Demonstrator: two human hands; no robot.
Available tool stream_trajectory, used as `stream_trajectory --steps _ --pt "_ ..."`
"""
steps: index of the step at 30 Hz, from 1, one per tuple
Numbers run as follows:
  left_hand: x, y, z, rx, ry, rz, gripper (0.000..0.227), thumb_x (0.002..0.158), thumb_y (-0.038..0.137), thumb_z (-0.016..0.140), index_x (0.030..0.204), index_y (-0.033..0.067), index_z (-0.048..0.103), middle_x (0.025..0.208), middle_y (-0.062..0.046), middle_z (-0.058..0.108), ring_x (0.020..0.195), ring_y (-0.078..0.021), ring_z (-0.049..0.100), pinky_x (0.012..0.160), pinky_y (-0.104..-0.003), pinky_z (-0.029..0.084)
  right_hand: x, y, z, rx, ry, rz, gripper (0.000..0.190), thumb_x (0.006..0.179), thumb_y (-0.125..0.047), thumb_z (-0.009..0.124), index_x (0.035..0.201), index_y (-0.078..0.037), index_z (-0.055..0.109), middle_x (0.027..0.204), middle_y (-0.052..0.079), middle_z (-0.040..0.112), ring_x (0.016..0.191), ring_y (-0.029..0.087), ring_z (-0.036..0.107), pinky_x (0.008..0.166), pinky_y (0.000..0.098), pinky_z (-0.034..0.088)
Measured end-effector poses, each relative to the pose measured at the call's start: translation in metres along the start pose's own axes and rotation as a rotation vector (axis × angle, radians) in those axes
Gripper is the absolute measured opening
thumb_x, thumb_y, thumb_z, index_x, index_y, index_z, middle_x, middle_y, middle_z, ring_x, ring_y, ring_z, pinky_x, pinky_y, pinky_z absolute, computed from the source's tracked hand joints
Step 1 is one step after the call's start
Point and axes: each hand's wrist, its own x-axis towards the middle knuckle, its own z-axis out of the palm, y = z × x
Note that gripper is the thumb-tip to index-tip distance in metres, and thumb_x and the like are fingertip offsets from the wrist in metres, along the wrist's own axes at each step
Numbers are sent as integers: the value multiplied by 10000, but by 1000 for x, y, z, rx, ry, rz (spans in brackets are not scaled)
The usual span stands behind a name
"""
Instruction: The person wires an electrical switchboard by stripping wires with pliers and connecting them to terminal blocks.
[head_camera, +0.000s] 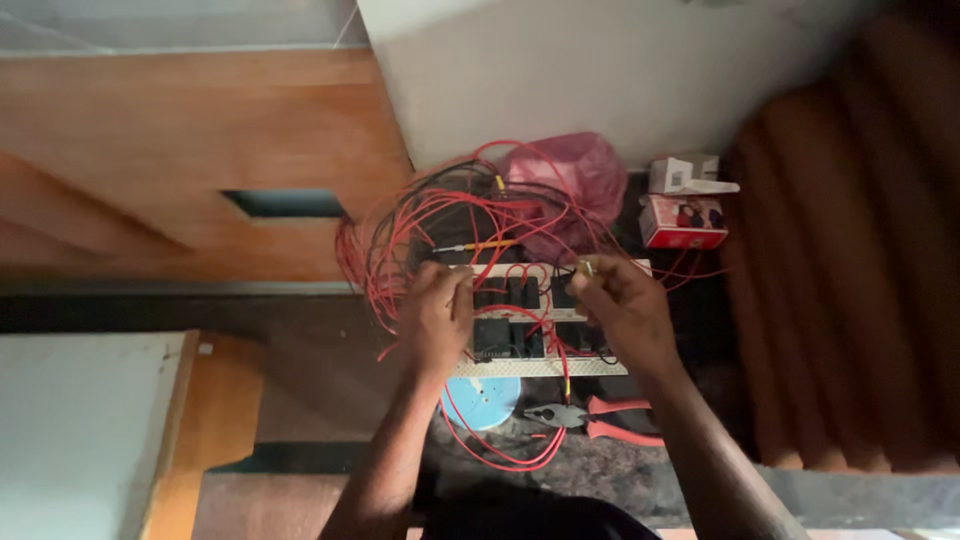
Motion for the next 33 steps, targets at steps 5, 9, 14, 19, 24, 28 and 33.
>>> stream_trajectory --steps 5,9,14,19,24,28,33 --pt "-10 11 -5 66 14 -21 155 901 23 700 1051 52 722 913 -114 644 846 -306 662 717 -414 519 -14 6 -18 -19 -16 92 311 935 -162 705 1220 -41 689 858 6 710 708 74 617 606 243 475" --pt "-11 17 3 162 -34 36 193 876 8 709 1060 54 742 883 -114 620 849 -306 638 736 -427 509 -18 6 -35 -61 -15 200 297 940 -157 693 1212 -37 693 883 0 722 731 68 623 622 236 478" --pt "-8 13 12 434 -165 204 237 810 32 674 1033 54 751 898 -94 621 887 -309 620 776 -454 496 -24 12 -55 20 -108 95 289 945 -155 686 1207 -34 673 907 6 750 728 66 623 662 235 512" --pt "-6 12 15 458 -200 225 244 825 41 651 1048 51 749 909 -83 617 896 -296 622 792 -444 503 -29 8 -67 -7 -112 106 271 953 -165 687 1193 -41 693 882 18 732 720 65 608 639 242 480" --pt "-4 12 15 411 -184 184 216 840 36 670 1039 56 753 885 -86 613 868 -294 626 770 -442 510 -31 10 -66 27 -106 96 256 952 -165 693 1172 -33 695 895 21 740 721 71 607 634 244 476" --pt "-5 14 13 371 -169 131 210 848 32 682 1046 47 748 878 -92 609 853 -290 634 763 -435 516 -34 6 -62 57 -85 97 269 959 -176 688 1187 -35 688 908 26 735 735 68 618 662 242 500" --pt "0 11 14 378 -195 205 191 820 7 706 999 58 750 882 -86 622 846 -309 633 741 -455 506 -37 -1 -63 -4 -54 102 306 942 -178 678 1223 -55 675 910 25 742 729 69 621 652 249 497"
